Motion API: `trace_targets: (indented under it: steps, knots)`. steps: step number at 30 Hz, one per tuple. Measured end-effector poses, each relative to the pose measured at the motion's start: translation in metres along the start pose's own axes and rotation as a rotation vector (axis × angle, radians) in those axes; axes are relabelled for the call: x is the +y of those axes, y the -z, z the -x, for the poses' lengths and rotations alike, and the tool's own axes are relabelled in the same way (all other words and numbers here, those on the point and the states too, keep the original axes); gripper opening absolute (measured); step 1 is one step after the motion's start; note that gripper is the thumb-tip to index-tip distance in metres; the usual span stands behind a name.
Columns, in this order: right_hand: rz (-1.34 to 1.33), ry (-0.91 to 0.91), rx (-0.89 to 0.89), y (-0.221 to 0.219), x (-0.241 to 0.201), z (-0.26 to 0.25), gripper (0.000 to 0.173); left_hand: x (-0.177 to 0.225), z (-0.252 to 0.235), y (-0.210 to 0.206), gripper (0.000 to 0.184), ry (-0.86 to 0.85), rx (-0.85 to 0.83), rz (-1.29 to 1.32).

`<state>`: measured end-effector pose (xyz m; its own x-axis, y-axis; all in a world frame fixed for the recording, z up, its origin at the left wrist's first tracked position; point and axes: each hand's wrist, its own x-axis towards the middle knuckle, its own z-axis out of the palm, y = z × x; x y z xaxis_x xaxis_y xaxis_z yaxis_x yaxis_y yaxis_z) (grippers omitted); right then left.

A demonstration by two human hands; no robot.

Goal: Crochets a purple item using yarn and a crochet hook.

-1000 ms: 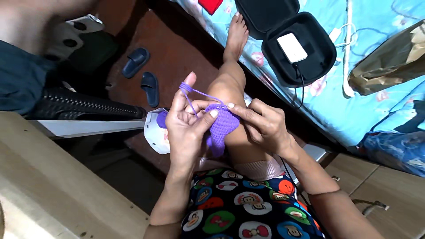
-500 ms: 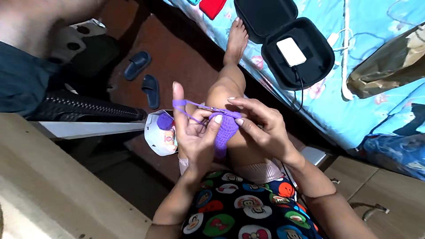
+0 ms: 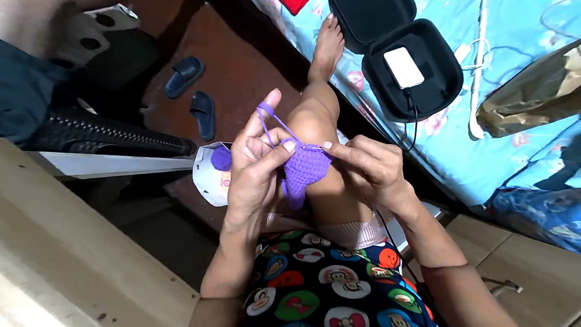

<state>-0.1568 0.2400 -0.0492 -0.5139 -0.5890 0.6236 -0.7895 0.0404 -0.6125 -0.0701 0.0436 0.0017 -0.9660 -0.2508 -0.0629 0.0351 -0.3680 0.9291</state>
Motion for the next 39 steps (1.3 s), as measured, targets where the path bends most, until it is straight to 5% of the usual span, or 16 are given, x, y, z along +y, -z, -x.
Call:
trace_targets:
  steps: [7, 11, 21, 39]
  knots:
    - [-0.842, -0.496, -0.011, 0.0, -0.012, -0.006, 0.031, -0.008, 0.008, -0.008, 0.076, -0.187, 0.015, -0.297]
    - [-1.03, -0.598, 0.029, -0.003, -0.02, -0.015, 0.038, -0.017, 0.013, -0.021, 0.066, -0.306, 0.051, -0.501]
    - [-0.224, -0.229, -0.059, 0.0, 0.0, -0.006, 0.039, -0.008, 0.008, -0.014, 0.063, -0.178, 0.201, -0.296]
    - [0.251, 0.015, -0.01, -0.004, -0.001, -0.004, 0.03, -0.006, 0.009, -0.015, 0.066, -0.15, 0.214, -0.312]
